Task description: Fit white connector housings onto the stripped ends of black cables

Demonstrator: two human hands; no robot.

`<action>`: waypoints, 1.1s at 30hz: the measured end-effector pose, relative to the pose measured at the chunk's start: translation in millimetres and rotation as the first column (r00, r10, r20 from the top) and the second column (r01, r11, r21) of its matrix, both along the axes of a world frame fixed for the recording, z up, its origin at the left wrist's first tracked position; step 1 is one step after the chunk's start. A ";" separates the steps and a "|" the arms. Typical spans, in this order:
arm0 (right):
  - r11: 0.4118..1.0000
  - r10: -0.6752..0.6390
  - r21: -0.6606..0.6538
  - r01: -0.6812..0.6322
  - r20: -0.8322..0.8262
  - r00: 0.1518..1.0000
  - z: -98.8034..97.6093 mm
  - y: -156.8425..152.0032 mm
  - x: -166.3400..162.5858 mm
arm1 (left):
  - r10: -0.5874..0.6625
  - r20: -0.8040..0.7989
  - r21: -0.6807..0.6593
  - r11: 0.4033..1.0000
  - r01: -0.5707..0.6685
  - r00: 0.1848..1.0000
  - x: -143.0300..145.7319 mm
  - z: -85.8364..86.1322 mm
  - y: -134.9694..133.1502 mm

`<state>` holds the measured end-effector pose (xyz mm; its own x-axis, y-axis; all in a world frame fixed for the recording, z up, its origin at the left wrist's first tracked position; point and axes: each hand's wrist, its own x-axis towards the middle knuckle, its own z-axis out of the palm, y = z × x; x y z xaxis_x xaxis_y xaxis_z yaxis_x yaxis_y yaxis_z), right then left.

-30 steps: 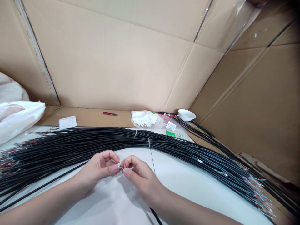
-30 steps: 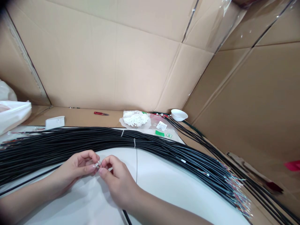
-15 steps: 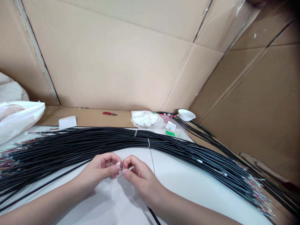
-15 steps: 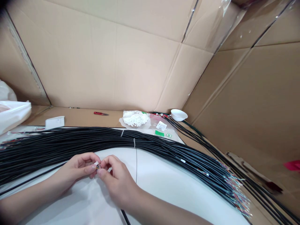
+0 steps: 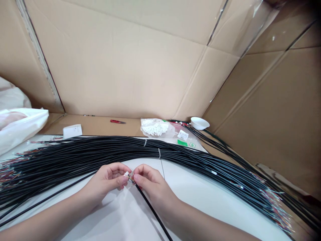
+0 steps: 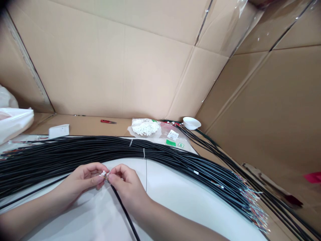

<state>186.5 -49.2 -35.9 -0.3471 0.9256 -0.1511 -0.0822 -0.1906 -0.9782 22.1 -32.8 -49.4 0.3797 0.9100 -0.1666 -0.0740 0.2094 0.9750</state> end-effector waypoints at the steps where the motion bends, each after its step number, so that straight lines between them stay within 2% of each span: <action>1: 1.000 -0.003 -0.029 0.002 -0.026 1.000 -0.8 0.6 -0.3 | 0.000 -0.002 0.001 1.000 0.000 1.000 0.3 0.7 -0.1; 4: 0.997 -0.010 -0.079 0.005 -0.072 0.997 -4.1 2.6 -0.7 | 0.003 0.004 0.017 1.000 -0.003 1.000 2.0 2.3 -0.4; 9: 0.996 -0.011 -0.086 0.005 -0.068 0.998 -6.3 3.3 -1.0 | -0.032 -0.006 0.104 0.994 0.032 0.999 2.4 -1.3 -1.9; 14: 0.974 0.032 -0.220 -0.052 -0.094 0.995 0.9 -1.0 -2.9 | -0.119 0.001 0.151 0.981 0.117 0.993 -0.1 -7.1 -3.0; 17: 0.962 0.039 -0.269 -0.047 -0.036 0.999 5.5 -3.5 -3.5 | -0.107 -0.027 0.166 0.980 0.110 0.994 0.6 -6.8 -3.5; 19: 0.968 0.019 -0.252 -0.007 0.045 0.999 6.8 -4.4 -3.4 | -0.095 -0.047 0.173 0.980 0.101 0.994 2.2 -5.1 -4.2; 22: 0.987 -0.002 -0.160 0.025 0.140 0.990 5.3 -4.7 -2.3 | -0.066 -0.065 0.203 0.976 0.078 0.996 4.4 -2.3 -5.8; 26: 0.997 -0.015 0.071 0.000 0.207 0.978 1.2 -3.3 0.5 | 0.034 -0.124 0.289 0.957 0.003 0.992 3.6 -1.1 -6.5; 29: 0.969 -0.068 0.245 -0.011 0.310 0.948 1.0 -2.4 2.4 | 0.106 -0.223 0.366 0.930 -0.018 0.969 0.6 -2.6 -5.6; 33: 0.897 -0.154 0.438 -0.065 0.446 0.882 3.1 -2.6 3.4 | 0.199 -0.279 0.452 0.890 -0.055 0.939 -2.2 -4.2 -5.7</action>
<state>189.9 -51.7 -32.8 -0.2956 0.9460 0.1328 0.3970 0.2481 -0.8836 19.9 -38.5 -53.6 0.2505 0.9541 0.1641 0.2496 -0.2274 0.9413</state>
